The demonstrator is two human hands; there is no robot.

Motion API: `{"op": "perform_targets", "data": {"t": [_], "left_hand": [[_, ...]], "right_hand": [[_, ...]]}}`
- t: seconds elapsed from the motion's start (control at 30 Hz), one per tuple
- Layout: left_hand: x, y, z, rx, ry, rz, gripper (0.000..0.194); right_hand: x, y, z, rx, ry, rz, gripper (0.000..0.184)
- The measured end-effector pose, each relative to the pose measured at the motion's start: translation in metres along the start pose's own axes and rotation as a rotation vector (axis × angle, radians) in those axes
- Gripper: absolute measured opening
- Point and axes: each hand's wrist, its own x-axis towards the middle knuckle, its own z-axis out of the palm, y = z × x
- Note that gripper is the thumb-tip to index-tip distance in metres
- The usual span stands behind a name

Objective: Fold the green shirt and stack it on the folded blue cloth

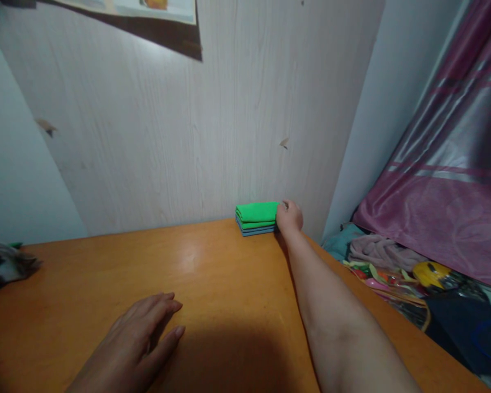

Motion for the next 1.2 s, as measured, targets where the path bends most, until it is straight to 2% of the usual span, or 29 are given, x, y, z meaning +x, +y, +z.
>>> {"op": "perform_targets", "data": {"t": [0.07,0.13,0.2,0.33,0.43,0.53,0.63,0.73,0.93,1.2], "left_hand": [[0.0,0.0,0.0,0.0,-0.009,-0.003,0.038],[0.0,0.001,0.0,0.003,-0.008,0.001,0.037],[0.0,0.002,-0.001,0.01,-0.008,0.007,0.037],[-0.001,0.004,0.0,0.029,-0.004,0.01,0.035],[-0.003,0.004,0.002,0.034,0.009,0.013,0.035],[-0.004,0.003,0.004,0.029,-0.001,0.019,0.036],[-0.004,0.003,0.004,0.031,-0.01,0.015,0.038],[-0.004,0.004,0.004,0.025,-0.01,0.011,0.037],[-0.004,0.006,0.002,0.018,-0.004,0.011,0.035],[-0.007,0.005,0.003,0.044,0.014,-0.002,0.035]], "right_hand": [[-0.001,-0.012,0.008,-0.196,0.023,-0.228,0.041],[-0.004,-0.022,0.019,-0.4,-0.069,-0.417,0.038],[-0.009,-0.027,0.03,-0.52,-0.196,-0.464,0.042],[-0.012,-0.028,0.04,-0.53,-0.308,-0.397,0.052],[-0.005,-0.03,0.039,-0.481,-0.337,-0.341,0.04],[0.007,-0.039,0.04,-0.455,-0.289,-0.301,0.022],[0.019,-0.049,0.047,-0.431,-0.21,-0.26,0.028],[0.028,-0.052,0.057,-0.412,-0.186,-0.233,0.029],[0.043,-0.032,0.073,-0.366,-0.258,-0.215,0.028],[0.06,-0.009,0.082,-0.303,-0.343,-0.184,0.023]]}}
